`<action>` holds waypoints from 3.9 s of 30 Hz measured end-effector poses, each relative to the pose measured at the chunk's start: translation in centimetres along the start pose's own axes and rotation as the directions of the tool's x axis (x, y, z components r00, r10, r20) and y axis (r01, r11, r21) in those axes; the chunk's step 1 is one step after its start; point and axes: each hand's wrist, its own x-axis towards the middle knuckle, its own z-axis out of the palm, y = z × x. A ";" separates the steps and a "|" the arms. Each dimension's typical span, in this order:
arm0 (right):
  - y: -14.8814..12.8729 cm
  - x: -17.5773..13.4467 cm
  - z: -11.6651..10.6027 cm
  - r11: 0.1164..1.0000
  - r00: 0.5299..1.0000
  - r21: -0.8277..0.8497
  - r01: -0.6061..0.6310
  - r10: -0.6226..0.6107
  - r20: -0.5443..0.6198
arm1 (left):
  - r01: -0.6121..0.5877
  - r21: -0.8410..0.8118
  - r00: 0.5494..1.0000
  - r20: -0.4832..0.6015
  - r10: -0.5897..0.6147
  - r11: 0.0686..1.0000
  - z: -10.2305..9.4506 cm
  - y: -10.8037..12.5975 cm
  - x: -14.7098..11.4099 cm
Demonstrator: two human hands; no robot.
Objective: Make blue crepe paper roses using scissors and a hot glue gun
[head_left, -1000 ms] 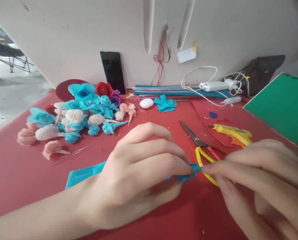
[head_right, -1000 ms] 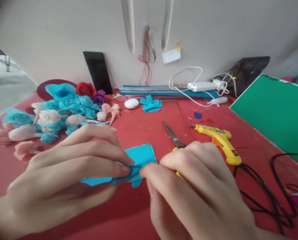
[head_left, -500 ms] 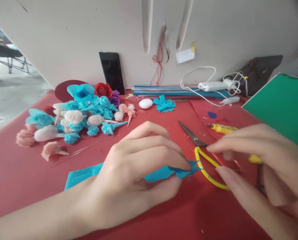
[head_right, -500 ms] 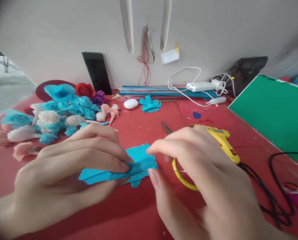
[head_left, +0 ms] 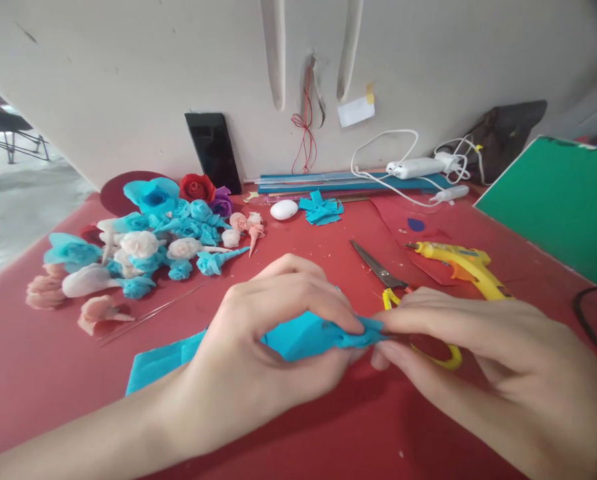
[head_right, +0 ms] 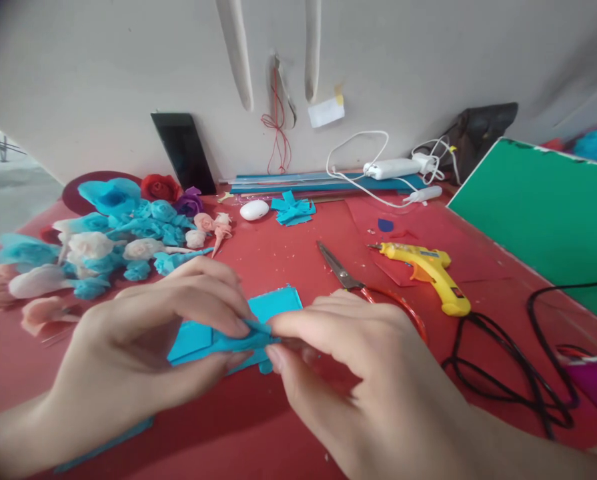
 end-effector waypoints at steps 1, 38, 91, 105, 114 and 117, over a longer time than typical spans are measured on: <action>-0.1 0.1 -0.1 1.000 1.000 -0.001 0.020 -0.020 -0.012 | 0.021 -0.010 1.000 -0.005 -0.021 1.000 0.0 0.0 -0.1; -0.4 -1.7 1.4 0.989 0.993 0.124 -0.079 0.089 -0.078 | 0.382 -0.591 0.898 0.055 -0.437 0.710 1.9 0.0 -1.1; -0.4 -0.6 0.8 0.995 0.997 0.081 0.062 -0.059 -0.046 | 0.277 -0.299 0.945 -0.090 -0.315 0.913 1.3 0.8 -0.9; -0.7 -1.1 0.9 1.000 0.992 0.014 0.011 -0.009 -0.126 | 0.394 -0.421 0.892 -0.038 -0.450 0.817 1.7 1.1 -1.3; -0.3 -2.1 1.7 0.997 0.982 0.059 -0.041 0.051 -0.180 | 0.413 -0.421 0.879 -0.049 -0.475 0.808 1.7 1.2 -1.2; -0.3 -2.5 1.9 0.997 0.986 0.051 -0.051 0.058 -0.154 | 0.413 -0.435 0.876 -0.052 -0.480 0.800 1.9 1.3 -1.2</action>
